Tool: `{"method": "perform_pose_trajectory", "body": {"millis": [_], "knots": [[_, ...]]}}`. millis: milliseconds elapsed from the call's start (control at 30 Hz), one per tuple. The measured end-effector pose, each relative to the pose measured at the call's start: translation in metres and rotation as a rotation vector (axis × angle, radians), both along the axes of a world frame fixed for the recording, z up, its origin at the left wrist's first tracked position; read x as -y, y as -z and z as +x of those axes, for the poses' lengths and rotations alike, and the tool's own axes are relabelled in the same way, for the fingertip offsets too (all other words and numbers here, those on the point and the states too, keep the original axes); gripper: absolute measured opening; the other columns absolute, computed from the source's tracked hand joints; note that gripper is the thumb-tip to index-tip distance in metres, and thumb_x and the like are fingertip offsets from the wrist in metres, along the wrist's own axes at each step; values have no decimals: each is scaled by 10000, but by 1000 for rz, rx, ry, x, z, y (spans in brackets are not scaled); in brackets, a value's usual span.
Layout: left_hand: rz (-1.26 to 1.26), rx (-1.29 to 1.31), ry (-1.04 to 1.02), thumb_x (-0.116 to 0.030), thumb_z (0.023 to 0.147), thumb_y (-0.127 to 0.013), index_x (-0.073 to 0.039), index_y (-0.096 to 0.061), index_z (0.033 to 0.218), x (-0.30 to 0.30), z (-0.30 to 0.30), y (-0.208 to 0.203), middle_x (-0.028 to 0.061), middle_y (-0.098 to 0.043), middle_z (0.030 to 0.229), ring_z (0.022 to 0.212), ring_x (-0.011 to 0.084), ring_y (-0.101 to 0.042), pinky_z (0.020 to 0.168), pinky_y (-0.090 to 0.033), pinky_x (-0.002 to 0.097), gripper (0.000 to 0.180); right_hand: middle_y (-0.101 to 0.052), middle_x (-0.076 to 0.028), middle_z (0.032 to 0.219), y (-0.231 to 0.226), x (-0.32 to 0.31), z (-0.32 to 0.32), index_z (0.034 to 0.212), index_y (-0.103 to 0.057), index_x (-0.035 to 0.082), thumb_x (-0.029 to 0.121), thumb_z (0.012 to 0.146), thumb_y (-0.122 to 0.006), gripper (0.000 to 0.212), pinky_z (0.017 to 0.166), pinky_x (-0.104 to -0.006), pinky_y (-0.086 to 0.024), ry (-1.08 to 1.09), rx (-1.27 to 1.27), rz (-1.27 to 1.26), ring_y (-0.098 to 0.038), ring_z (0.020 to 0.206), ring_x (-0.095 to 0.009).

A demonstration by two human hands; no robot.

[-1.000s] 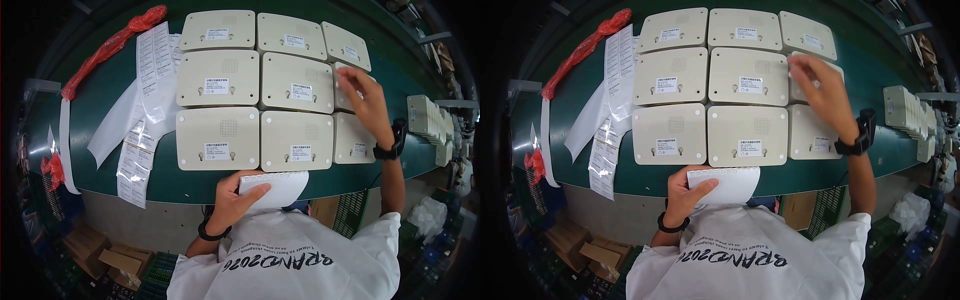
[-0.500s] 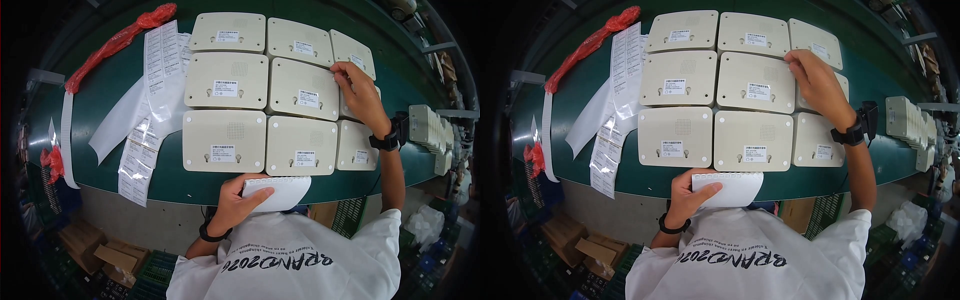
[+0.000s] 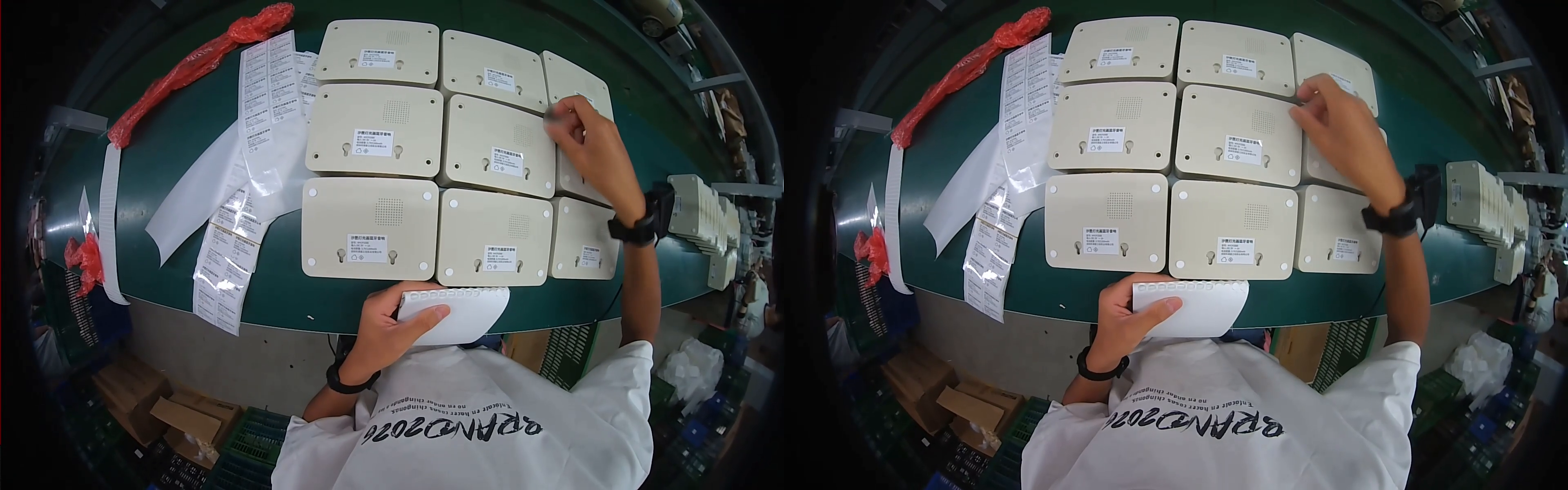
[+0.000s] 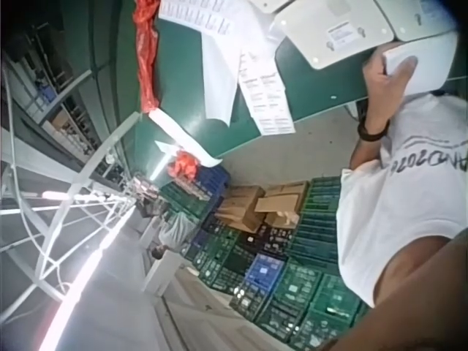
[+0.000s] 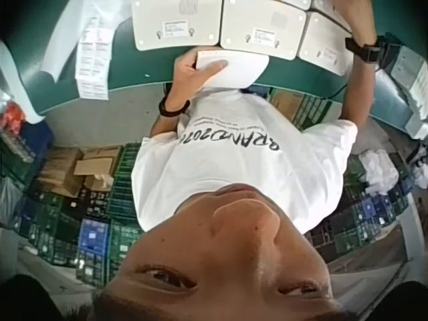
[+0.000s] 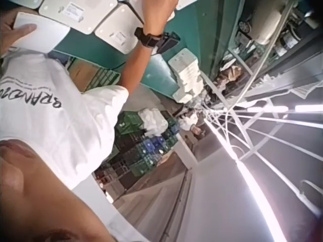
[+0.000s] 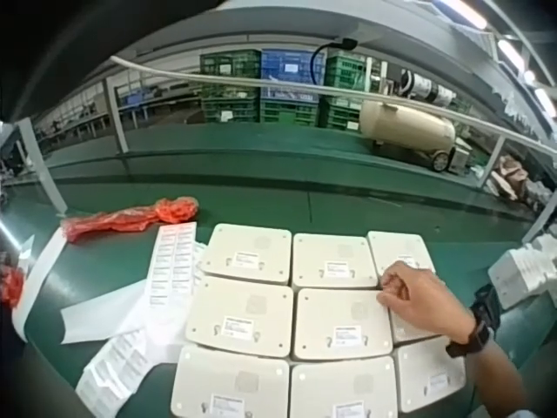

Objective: The person peels small white pads from a sheet and sticks them onto the back of each white electronic device. After applying the pads, the person turns the devices over and arranges them in a row on the green workbench.

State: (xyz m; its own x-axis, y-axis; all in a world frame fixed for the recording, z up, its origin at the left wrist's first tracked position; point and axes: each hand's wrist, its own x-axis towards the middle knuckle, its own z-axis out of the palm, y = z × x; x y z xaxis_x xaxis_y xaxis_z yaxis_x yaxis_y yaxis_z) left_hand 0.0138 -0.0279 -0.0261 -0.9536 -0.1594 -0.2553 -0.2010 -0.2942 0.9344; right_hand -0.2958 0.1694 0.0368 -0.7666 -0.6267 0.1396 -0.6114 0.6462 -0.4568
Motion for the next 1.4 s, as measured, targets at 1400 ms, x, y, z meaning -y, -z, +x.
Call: {"method": "perform_pose_trajectory", "body": {"millis": [1400], "knots": [[-36, 23, -101, -26, 839, -787, 18, -737, 1072, 23, 14, -34, 85, -753, 987, 870, 95, -681, 762, -546, 231, 242, -634, -112, 888, -33, 43, 169, 928, -673, -6, -39, 720, -777, 235, 643, -343, -510, -707, -123, -150, -608, 740, -275]]}}
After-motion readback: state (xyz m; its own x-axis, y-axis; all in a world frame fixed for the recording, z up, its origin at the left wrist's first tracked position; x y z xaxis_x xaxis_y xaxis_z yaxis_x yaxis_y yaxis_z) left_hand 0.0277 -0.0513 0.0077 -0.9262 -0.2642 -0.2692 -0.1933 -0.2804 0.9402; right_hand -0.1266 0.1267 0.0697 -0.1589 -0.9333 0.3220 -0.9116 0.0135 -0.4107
